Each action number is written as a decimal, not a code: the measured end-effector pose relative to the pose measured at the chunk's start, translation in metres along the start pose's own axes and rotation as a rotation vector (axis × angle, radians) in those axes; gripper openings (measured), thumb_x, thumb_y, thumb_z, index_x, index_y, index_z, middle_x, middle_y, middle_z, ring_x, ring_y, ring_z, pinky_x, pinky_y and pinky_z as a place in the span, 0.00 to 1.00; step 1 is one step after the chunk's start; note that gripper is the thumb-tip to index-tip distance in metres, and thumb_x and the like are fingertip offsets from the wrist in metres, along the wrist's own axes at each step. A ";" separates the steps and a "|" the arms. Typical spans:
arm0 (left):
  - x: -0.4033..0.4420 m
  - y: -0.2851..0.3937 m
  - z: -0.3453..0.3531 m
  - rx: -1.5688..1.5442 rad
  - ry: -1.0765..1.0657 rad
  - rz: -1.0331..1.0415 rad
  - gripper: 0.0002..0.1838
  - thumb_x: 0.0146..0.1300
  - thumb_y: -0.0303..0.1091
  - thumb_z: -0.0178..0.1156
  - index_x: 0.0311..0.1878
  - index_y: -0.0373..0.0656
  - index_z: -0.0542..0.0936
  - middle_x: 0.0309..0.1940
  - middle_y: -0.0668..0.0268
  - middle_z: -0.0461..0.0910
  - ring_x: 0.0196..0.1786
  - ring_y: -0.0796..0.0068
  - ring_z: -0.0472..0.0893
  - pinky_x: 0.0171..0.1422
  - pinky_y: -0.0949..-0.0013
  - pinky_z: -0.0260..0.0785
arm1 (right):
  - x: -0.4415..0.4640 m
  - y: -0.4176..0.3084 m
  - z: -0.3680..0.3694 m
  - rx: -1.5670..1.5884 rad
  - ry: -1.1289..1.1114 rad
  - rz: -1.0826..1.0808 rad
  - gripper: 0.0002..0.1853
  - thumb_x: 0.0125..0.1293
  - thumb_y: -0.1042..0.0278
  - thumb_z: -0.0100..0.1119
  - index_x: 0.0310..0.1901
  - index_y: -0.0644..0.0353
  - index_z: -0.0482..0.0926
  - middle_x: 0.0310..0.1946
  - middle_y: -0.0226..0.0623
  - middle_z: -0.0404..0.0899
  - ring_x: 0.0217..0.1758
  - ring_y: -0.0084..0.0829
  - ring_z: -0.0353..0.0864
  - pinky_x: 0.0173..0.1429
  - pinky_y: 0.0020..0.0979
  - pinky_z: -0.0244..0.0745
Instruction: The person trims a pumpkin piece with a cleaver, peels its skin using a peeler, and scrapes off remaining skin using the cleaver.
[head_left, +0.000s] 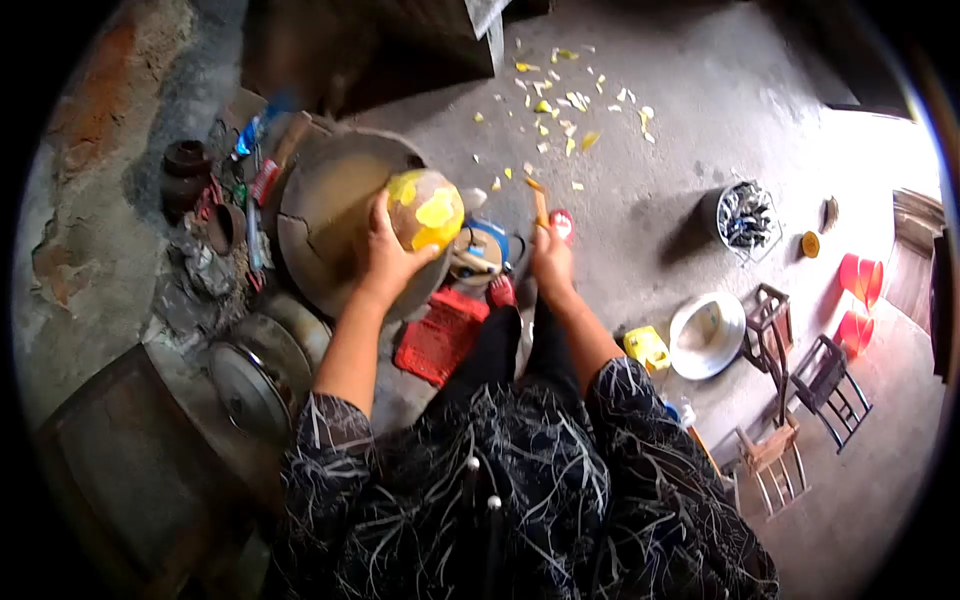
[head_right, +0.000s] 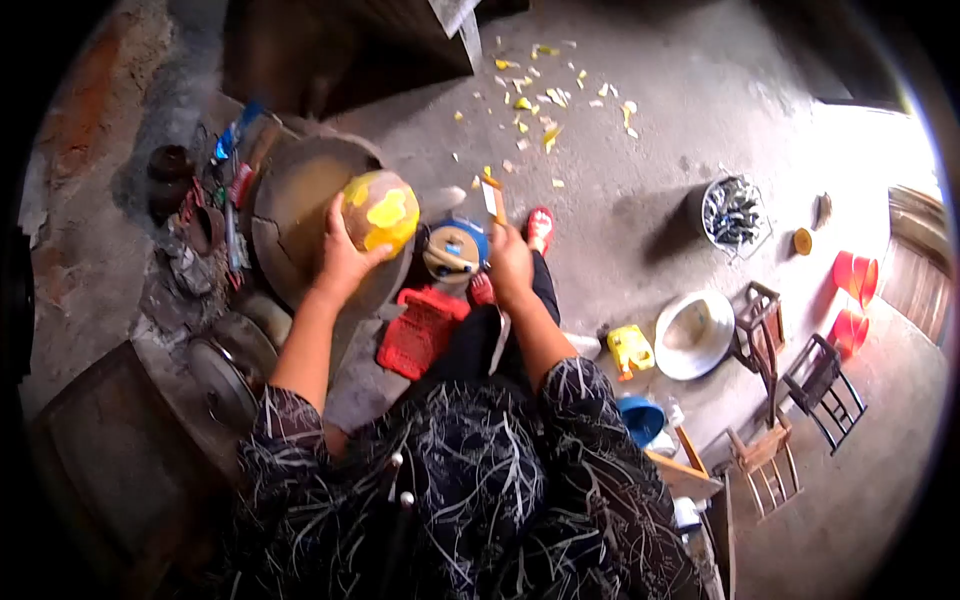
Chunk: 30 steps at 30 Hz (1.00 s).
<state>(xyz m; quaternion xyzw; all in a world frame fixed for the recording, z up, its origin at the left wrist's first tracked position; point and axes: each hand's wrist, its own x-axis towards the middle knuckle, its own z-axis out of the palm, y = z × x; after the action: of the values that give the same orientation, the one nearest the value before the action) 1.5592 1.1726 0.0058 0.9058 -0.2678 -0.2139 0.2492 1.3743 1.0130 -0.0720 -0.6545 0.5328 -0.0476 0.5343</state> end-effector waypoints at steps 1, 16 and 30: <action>-0.012 0.000 0.002 -0.007 -0.016 -0.018 0.58 0.35 0.44 0.77 0.68 0.44 0.51 0.64 0.52 0.61 0.66 0.50 0.62 0.70 0.52 0.54 | -0.002 0.007 0.012 -0.025 -0.080 -0.183 0.18 0.70 0.56 0.44 0.40 0.64 0.77 0.33 0.56 0.78 0.38 0.53 0.79 0.42 0.49 0.72; 0.001 -0.006 0.002 0.116 0.052 0.088 0.56 0.35 0.45 0.77 0.67 0.44 0.53 0.63 0.50 0.63 0.64 0.50 0.63 0.67 0.51 0.56 | 0.012 0.044 0.012 0.040 0.090 0.169 0.19 0.69 0.56 0.43 0.35 0.67 0.75 0.29 0.56 0.78 0.33 0.54 0.78 0.38 0.46 0.71; 0.006 0.004 -0.004 0.161 0.052 0.110 0.56 0.37 0.41 0.76 0.67 0.43 0.52 0.63 0.49 0.61 0.65 0.49 0.62 0.69 0.53 0.54 | -0.006 0.022 0.043 0.398 -0.121 0.115 0.18 0.70 0.56 0.46 0.32 0.63 0.75 0.18 0.30 0.71 0.20 0.24 0.70 0.25 0.29 0.65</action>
<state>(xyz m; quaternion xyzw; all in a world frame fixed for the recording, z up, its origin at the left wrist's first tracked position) 1.5648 1.1676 0.0092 0.9121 -0.3267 -0.1540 0.1938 1.3851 1.0484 -0.1040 -0.5062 0.5162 -0.0818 0.6860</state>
